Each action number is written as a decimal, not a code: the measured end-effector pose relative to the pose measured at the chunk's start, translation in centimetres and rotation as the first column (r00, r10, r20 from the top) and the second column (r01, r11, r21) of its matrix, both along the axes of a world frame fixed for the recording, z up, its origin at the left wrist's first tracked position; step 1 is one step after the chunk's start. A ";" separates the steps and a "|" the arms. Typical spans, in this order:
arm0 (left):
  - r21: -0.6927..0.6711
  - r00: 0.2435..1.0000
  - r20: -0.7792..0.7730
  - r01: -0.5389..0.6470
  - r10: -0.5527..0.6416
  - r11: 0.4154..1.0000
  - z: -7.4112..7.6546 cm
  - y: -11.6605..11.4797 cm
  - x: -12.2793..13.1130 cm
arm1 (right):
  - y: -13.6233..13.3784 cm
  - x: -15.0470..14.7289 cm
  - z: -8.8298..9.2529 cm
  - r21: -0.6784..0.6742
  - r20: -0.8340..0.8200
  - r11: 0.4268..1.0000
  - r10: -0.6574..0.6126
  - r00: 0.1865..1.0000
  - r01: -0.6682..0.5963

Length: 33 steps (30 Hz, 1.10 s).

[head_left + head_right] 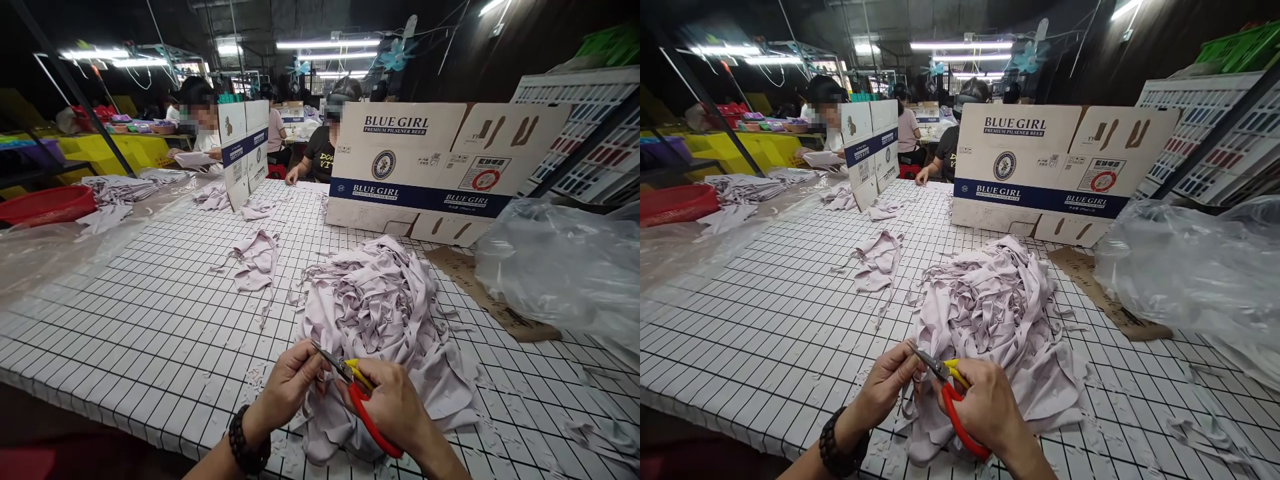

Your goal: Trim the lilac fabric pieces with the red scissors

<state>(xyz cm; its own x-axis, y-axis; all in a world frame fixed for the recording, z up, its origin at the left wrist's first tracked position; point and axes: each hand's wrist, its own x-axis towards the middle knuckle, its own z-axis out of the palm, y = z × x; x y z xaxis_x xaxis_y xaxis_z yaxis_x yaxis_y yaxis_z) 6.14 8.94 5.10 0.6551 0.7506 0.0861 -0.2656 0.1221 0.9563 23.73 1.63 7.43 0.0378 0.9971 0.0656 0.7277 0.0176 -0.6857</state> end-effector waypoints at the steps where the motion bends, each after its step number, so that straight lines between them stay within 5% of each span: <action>1: -0.001 1.000 0.000 -0.005 0.005 1.000 0.1 0.0 -0.1 | 0.2 0.3 0.0 -0.043 -0.061 0.999 0.000 0.998 -0.003; 5: 0.004 1.000 0.002 -0.025 0.025 1.000 0.7 0.1 -0.3 | 1.8 2.6 0.3 -0.175 -0.305 0.979 -0.157 0.939 0.107; 9: -0.009 0.998 0.005 -0.058 0.058 0.998 0.6 0.5 -0.9 | 4.5 4.0 0.5 -0.188 -0.138 0.933 -0.336 0.932 0.308; 17: 0.026 0.982 0.007 -0.188 0.188 0.982 0.2 1.3 -2.9 | 10.0 0.3 -2.4 -0.147 0.034 0.956 -0.250 0.968 0.252; 22: 0.228 0.929 -0.105 -0.324 0.354 0.918 0.3 2.8 -6.0 | 10.9 -0.1 -2.7 -0.097 0.049 0.955 -0.276 0.960 0.280; 24: 0.374 0.831 -0.278 -0.368 0.482 0.851 0.3 3.2 -7.5 | 10.2 0.1 -1.7 -0.061 0.020 0.957 -0.284 0.959 0.285; 28: 0.626 0.416 -0.499 -0.434 0.760 0.648 0.7 2.0 -8.3 | 7.7 -0.8 0.9 -0.014 -0.070 0.973 -0.231 0.971 0.230; 29: 0.609 0.430 -0.513 -0.428 0.743 0.668 0.9 1.2 -7.9 | 7.0 -1.4 1.5 -0.006 -0.101 0.980 -0.199 0.975 0.200; 33: 0.165 0.856 -0.424 -0.248 0.296 0.955 1.2 -1.9 -4.0 | 5.0 -3.7 2.9 0.046 -0.211 0.999 -0.019 0.977 0.029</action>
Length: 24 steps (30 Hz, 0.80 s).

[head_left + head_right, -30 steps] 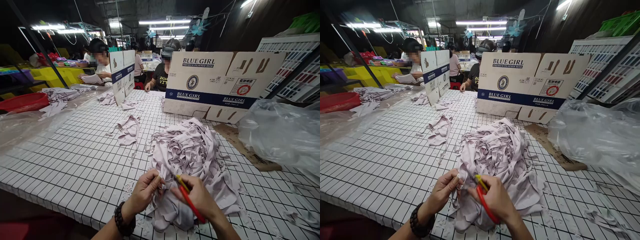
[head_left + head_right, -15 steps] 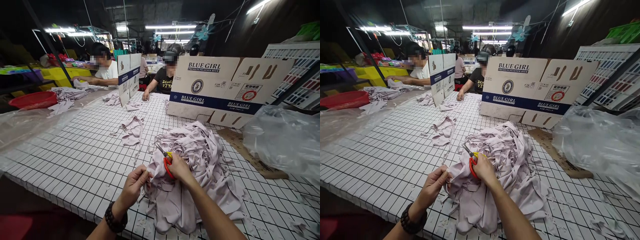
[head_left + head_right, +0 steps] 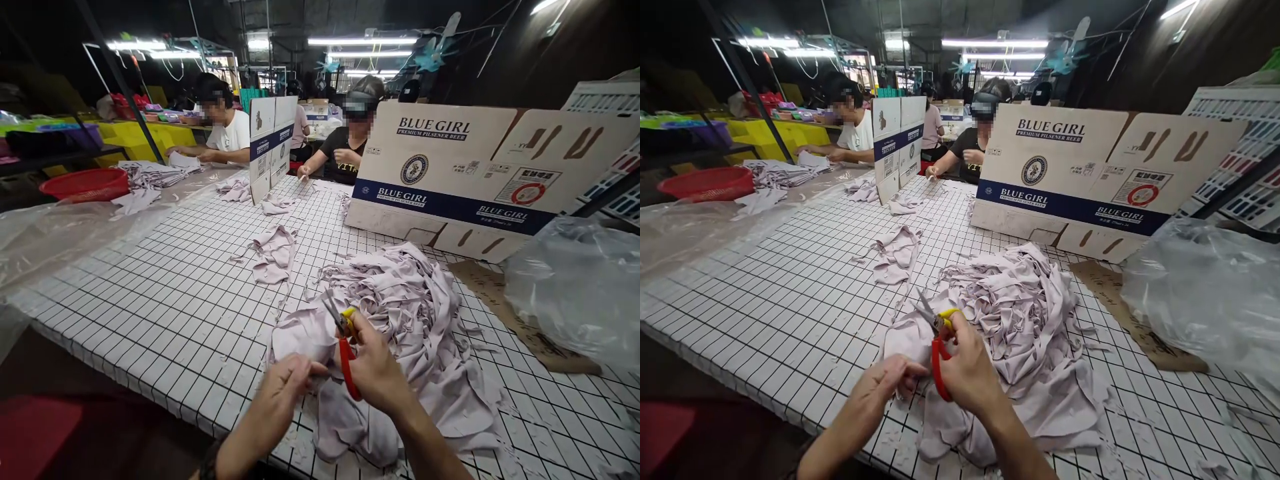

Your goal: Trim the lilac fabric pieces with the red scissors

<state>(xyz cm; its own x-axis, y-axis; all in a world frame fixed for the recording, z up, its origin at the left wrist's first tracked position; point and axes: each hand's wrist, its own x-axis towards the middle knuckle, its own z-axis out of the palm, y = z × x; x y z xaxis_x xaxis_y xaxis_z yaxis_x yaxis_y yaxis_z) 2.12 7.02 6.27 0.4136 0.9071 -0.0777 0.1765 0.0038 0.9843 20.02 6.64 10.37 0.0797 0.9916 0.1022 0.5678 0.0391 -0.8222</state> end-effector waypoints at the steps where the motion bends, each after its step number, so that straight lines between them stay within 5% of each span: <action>1: -0.090 0.993 0.118 0.038 -0.027 0.995 -0.2 -0.5 1.1 | -0.4 -0.4 0.1 0.013 0.007 0.999 0.035 0.999 -0.035; 7: -0.484 0.846 0.458 -0.019 0.272 0.875 -1.8 -0.5 4.4 | -1.8 -1.0 -0.5 -0.001 0.082 0.996 0.093 0.992 -0.093; 12: -0.700 0.745 0.503 0.054 0.438 0.712 -1.4 0.0 4.4 | -3.3 -0.5 -0.8 -0.066 -0.141 0.996 0.045 0.989 -0.054; 17: -0.833 0.783 0.435 0.164 0.444 0.528 -1.1 -1.7 4.7 | -5.2 -0.2 -1.8 -0.129 -0.366 0.989 -0.117 0.923 0.075; 24: -0.791 0.834 0.430 0.164 0.345 0.589 -1.1 -3.9 5.1 | -7.6 -1.2 -2.2 -0.223 -0.444 0.962 -0.246 0.862 0.160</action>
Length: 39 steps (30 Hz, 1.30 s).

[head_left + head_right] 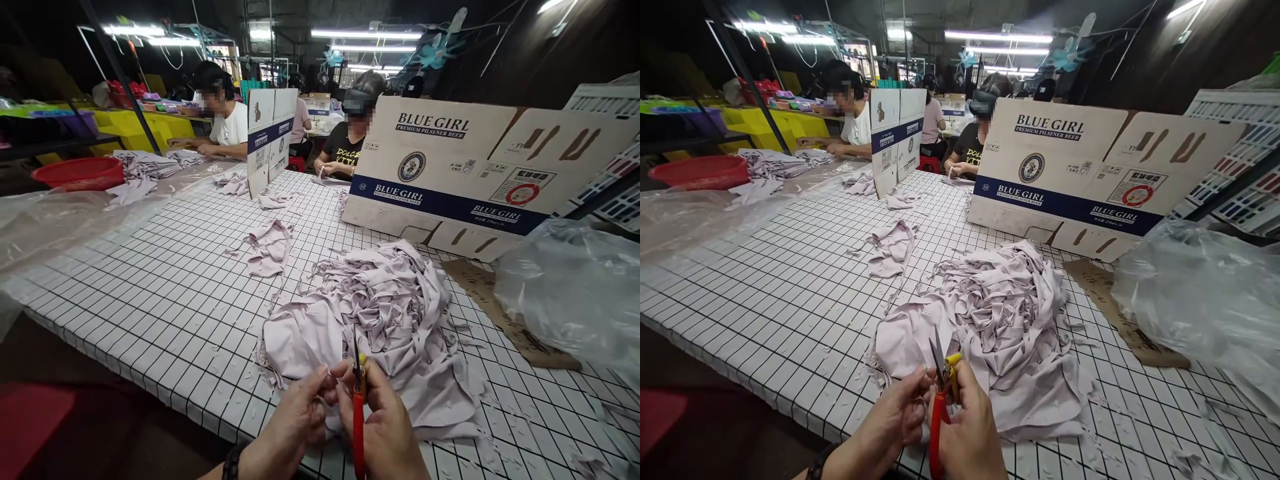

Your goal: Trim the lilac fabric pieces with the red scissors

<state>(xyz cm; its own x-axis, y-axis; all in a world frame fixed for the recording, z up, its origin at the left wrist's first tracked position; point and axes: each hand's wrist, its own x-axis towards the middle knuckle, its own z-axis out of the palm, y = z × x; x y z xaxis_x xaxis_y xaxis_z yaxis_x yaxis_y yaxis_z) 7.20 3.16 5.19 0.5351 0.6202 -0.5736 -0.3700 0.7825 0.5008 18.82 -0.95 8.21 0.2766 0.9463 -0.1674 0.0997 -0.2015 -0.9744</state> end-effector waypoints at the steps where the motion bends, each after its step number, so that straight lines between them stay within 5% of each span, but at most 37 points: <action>1: 0.015 1.000 -0.013 0.010 -0.010 1.000 0.1 0.1 0.0 | -0.3 -0.1 -0.2 -0.002 0.008 1.000 -0.016 1.000 0.016; 4: 0.008 0.998 -0.051 0.041 -0.040 0.999 0.4 0.4 0.1 | -1.1 -0.2 -1.2 0.030 0.048 0.999 -0.037 0.998 0.035; 8: -0.002 0.997 0.005 0.077 -0.077 0.997 0.9 0.6 0.1 | -1.5 0.5 -3.2 0.016 0.112 0.996 0.087 0.990 -0.090; 11: 0.126 0.995 -0.060 0.087 -0.080 0.988 0.9 0.7 0.0 | -1.7 1.1 -3.5 0.025 0.151 0.989 0.139 0.979 -0.144; 13: 0.230 0.987 -0.158 0.057 -0.020 0.971 0.8 0.9 -0.3 | -1.8 1.6 -2.9 -0.007 0.178 0.997 0.074 0.981 -0.074; 17: 0.389 0.975 -0.216 0.032 0.058 0.921 1.0 1.3 -1.0 | -0.7 3.0 -1.3 0.002 0.193 0.999 -0.051 0.980 0.052; 23: 0.529 0.970 -0.241 0.145 -0.016 0.836 1.4 2.0 -1.8 | 4.1 2.7 -2.5 0.235 0.127 0.919 0.294 0.947 -0.317; 28: 0.668 0.913 -0.398 0.224 0.087 0.709 1.1 2.7 -2.9 | 6.3 1.5 -4.1 0.248 0.047 0.943 0.217 0.975 -0.222; 33: 0.791 0.871 -0.397 0.165 0.290 0.589 0.6 3.3 -3.4 | 6.3 1.2 -4.3 0.243 0.040 0.954 0.171 0.984 -0.176; 39: 0.782 0.946 -0.294 0.154 0.140 0.604 -0.8 3.7 -2.9 | 5.4 1.7 -3.0 0.122 0.111 0.947 0.284 0.953 -0.296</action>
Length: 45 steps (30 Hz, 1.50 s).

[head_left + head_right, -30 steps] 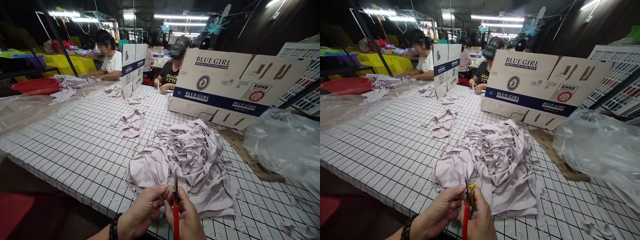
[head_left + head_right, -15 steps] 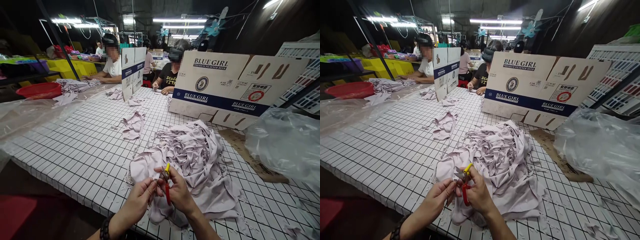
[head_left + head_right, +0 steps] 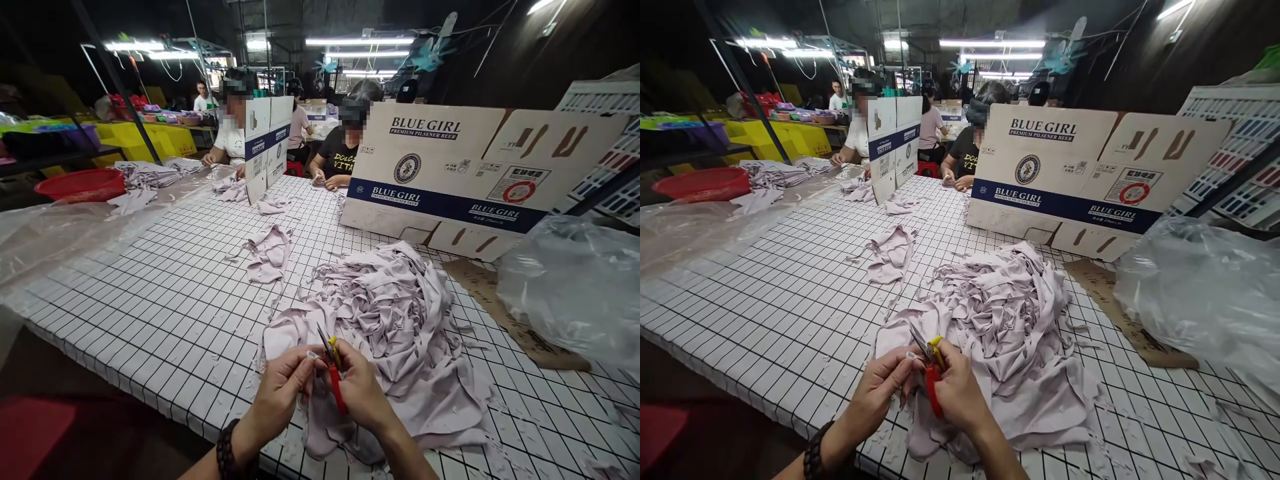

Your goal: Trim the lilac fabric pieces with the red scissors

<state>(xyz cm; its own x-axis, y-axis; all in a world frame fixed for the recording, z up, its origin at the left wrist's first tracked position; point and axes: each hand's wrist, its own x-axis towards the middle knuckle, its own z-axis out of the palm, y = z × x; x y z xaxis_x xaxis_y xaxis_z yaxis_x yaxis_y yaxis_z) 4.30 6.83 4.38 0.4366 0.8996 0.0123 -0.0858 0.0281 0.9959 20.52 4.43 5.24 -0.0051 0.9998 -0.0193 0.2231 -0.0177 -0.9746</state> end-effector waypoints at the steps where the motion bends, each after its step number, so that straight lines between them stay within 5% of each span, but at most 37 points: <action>1: -0.016 1.000 0.019 0.020 -0.020 1.000 -0.2 0.1 0.1 | -0.3 0.5 0.4 -0.014 0.063 1.000 0.013 0.998 -0.012; 6: 0.087 0.999 -0.040 0.034 -0.030 0.996 0.0 0.5 0.2 | -2.0 3.2 2.3 -0.049 0.441 0.999 0.018 0.897 0.005; 10: 0.206 0.987 -0.150 0.082 -0.052 0.975 0.4 0.8 0.3 | -3.0 3.8 3.1 -0.134 0.581 0.990 0.105 0.807 -0.033; 24: 0.305 0.968 -0.212 0.199 -0.137 0.931 0.1 1.0 0.1 | -2.5 2.6 3.8 -0.101 0.672 0.994 0.095 0.734 -0.037; 38: 0.193 0.969 -0.138 0.231 -0.207 0.954 0.0 1.0 -0.1 | -2.3 2.7 3.0 -0.100 0.731 0.995 0.092 0.676 -0.027; 45: 0.109 0.970 -0.095 0.232 -0.223 0.967 -0.5 0.9 -0.2 | -2.4 2.8 2.1 0.011 0.741 0.999 0.025 0.671 -0.049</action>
